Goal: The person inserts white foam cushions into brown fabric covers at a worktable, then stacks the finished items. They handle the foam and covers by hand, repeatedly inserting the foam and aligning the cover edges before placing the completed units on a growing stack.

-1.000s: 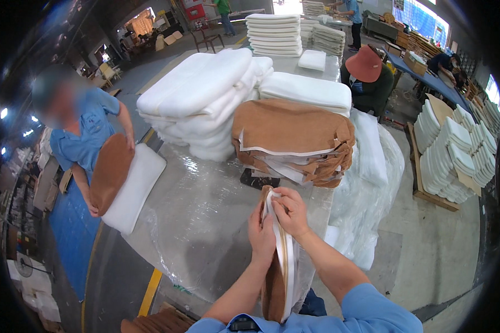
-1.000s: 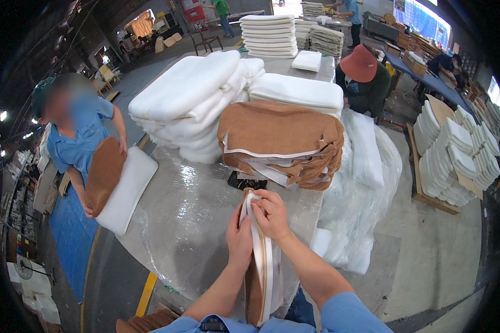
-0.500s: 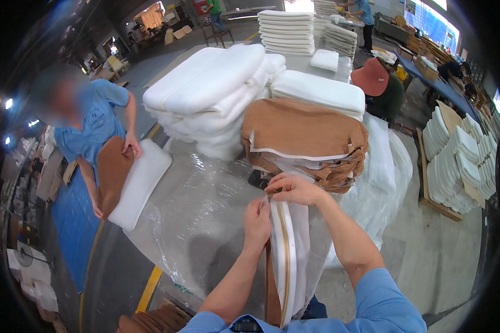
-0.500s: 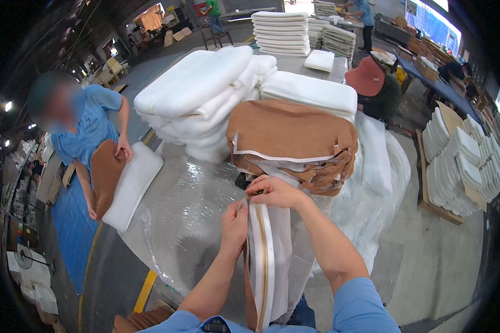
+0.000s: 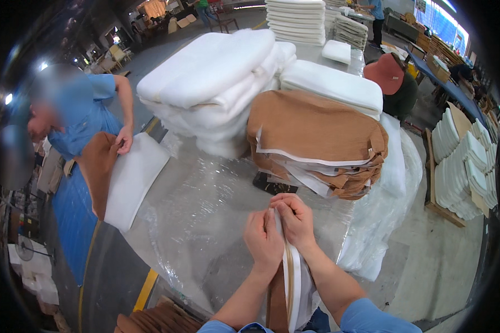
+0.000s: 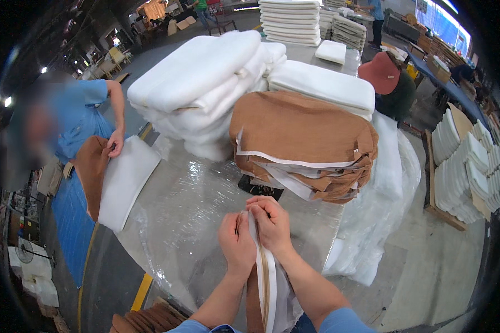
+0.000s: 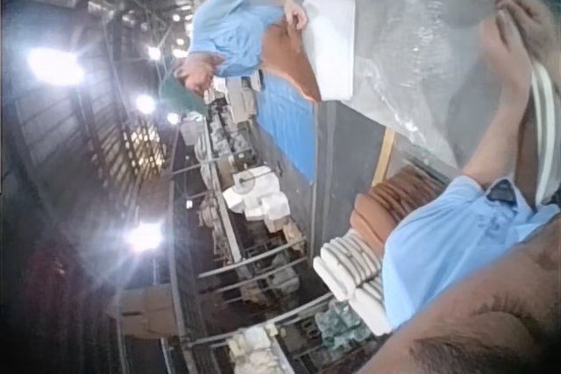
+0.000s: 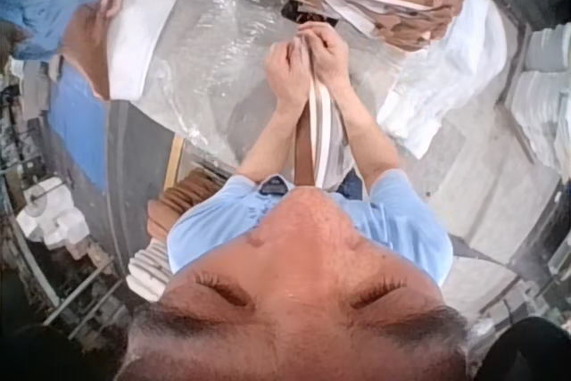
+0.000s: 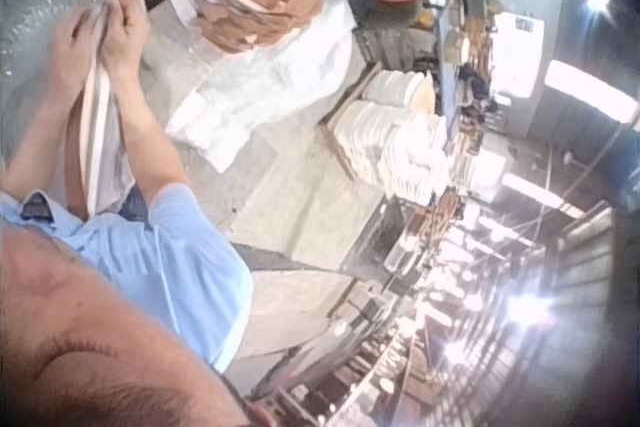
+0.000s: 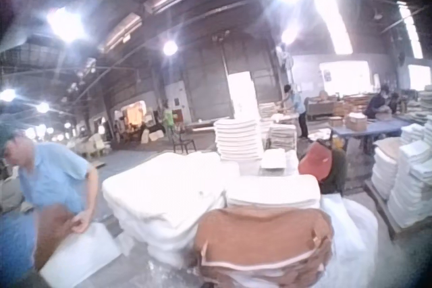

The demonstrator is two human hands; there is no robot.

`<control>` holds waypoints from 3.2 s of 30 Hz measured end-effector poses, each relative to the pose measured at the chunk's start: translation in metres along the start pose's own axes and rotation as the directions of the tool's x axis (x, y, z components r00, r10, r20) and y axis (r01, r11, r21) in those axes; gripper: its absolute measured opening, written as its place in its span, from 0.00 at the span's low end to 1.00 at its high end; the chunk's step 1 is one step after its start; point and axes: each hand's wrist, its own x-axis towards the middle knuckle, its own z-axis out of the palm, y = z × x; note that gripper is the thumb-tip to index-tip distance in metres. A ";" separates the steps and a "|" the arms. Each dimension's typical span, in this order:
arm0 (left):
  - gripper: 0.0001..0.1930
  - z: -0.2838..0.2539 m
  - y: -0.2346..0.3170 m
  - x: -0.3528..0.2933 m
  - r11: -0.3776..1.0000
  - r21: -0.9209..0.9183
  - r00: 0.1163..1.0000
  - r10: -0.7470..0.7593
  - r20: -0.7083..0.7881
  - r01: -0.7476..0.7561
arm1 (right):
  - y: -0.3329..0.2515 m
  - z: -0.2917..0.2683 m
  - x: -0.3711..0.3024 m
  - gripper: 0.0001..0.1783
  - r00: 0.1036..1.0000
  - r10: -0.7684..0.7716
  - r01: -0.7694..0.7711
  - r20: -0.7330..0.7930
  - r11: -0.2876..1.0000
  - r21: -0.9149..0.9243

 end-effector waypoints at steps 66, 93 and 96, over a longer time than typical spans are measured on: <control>0.41 -0.175 0.034 0.010 0.955 -0.287 0.730 0.246 0.637 -0.072 | -0.090 -0.091 -0.180 0.32 0.934 0.217 -0.126 -0.283 0.943 0.308; 0.30 -0.057 0.090 -0.240 0.869 0.032 -0.088 -0.087 0.992 -0.493 | 0.109 -0.138 -0.450 0.23 0.896 0.375 -0.377 -0.238 0.358 -0.855; 0.23 -0.015 0.022 -0.226 0.911 0.185 -0.026 -0.209 0.978 -0.368 | 0.074 -0.139 -0.420 0.22 0.570 0.734 -0.806 -0.370 0.586 -0.079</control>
